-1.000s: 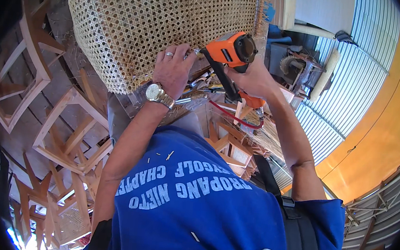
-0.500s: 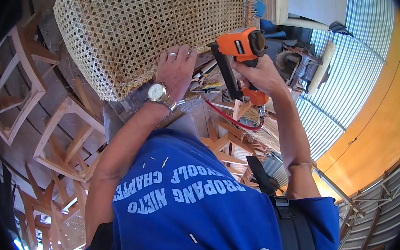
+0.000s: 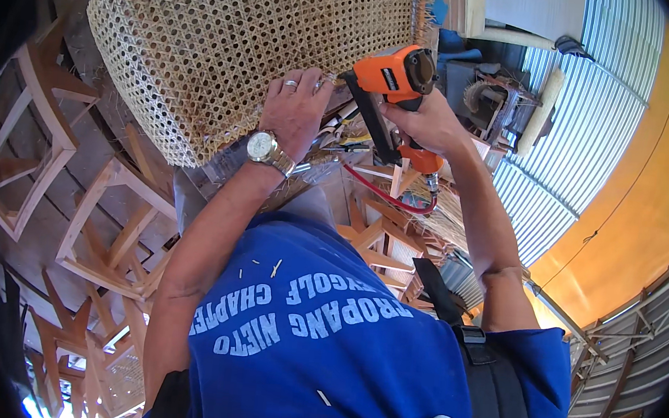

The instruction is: Attaching cane webbing to a wooden chair seat frame using a pneumatic stapler, glue, and a hammer.

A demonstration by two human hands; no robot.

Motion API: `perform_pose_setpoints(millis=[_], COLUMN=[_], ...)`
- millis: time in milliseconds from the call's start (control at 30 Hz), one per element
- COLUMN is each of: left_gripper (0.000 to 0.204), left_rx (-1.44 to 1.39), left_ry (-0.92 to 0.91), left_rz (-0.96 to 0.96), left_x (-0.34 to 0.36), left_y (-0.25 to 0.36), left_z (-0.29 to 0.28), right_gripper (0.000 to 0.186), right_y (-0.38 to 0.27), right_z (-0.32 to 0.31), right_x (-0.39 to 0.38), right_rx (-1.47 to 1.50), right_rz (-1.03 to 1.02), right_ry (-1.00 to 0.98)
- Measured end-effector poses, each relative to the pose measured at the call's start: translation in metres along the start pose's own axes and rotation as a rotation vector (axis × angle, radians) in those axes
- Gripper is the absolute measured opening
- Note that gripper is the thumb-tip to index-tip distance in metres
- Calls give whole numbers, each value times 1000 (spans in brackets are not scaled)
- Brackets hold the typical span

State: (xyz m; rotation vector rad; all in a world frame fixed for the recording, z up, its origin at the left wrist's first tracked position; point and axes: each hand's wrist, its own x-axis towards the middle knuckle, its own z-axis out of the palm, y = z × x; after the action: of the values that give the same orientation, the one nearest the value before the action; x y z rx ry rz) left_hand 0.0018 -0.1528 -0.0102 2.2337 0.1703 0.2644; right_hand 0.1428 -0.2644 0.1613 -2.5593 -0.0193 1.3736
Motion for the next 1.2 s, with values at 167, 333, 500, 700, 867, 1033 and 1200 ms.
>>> perform_pose_setpoints(millis=[167,333,500,700,867,1033,1200], left_gripper=[30,28,23,24,25,27,24], left_rx=[-8,2,61,38,23,36,97], left_ry=[-34,-35,-27,-11,-21,-49,29], left_rz=[-23,-40,-88,-48,-52,-59,-31], left_x=[3,1,6,5,5,8,8], left_y=[0,6,11,5,5,6,10], left_z=[0,-2,3,2,2,-2,1], right_gripper=[22,15,14,16,16,16,16], right_y=[4,-15,0,-4,-3,-8,-6], right_z=[-1,-14,-23,-14,-12,-23,-31], right_x=[7,-9,3,2,7,1,3], right_rx=[-44,62,27,10,-55,-40,-30], right_rz=[-73,8,-32,24,32,21,-3], right_ry=[47,11,10,-35,-8,-25,41])
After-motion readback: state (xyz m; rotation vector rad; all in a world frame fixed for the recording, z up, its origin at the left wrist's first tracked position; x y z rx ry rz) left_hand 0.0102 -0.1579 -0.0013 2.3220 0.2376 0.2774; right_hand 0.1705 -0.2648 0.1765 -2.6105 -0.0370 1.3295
